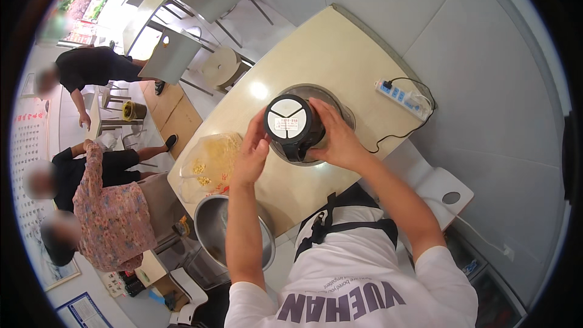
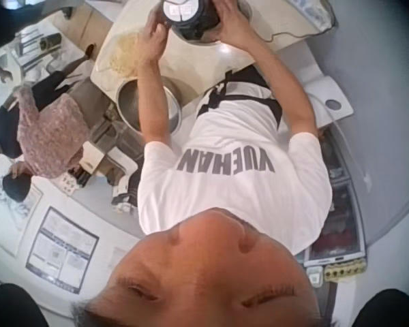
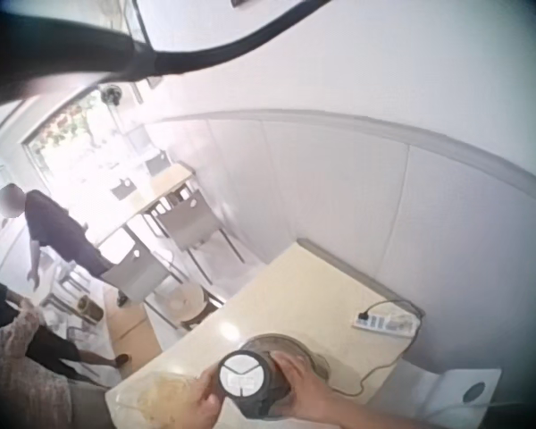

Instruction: The person operates a food processor to grind soybeans into a coarse meal. They pour the ground soybeans into a large metal bowl, then scoop more whole soybeans from a plastic bag into the processor to continue the grinding process.

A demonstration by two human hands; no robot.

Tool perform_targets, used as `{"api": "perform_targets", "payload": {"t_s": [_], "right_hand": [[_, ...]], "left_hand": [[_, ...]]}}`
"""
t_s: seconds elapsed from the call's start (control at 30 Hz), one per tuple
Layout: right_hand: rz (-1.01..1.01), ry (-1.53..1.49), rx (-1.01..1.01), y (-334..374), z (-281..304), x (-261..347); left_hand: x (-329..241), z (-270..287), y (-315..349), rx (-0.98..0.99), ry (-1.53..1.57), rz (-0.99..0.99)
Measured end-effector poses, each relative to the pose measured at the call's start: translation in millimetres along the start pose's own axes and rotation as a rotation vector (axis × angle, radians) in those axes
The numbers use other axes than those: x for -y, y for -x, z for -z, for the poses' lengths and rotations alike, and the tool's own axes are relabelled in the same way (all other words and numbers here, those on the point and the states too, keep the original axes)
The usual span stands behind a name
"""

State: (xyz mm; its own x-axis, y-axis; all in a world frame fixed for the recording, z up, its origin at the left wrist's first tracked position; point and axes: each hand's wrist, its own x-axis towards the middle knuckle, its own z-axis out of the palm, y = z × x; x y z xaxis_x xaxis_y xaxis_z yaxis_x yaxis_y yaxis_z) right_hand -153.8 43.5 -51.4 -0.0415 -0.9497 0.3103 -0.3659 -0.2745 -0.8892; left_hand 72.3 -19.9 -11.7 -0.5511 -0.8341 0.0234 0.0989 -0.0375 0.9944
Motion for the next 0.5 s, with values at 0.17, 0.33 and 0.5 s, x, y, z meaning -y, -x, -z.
{"api": "perform_targets", "payload": {"t_s": [0.17,0.33,0.5], "right_hand": [[-0.098,-0.095,-0.007,-18.4,-19.2,1.1],[-0.084,-0.175,-0.067,-22.6,-22.0,2.4],[-0.024,-0.197,-0.077,-21.1,-17.9,2.4]], "left_hand": [[-2.7,-16.5,6.6,-0.05,-0.083,-0.016],[-11.0,-20.6,3.7,-0.049,-0.029,-0.168],[4.8,-6.9,7.7,-0.25,-0.18,-0.083]]}}
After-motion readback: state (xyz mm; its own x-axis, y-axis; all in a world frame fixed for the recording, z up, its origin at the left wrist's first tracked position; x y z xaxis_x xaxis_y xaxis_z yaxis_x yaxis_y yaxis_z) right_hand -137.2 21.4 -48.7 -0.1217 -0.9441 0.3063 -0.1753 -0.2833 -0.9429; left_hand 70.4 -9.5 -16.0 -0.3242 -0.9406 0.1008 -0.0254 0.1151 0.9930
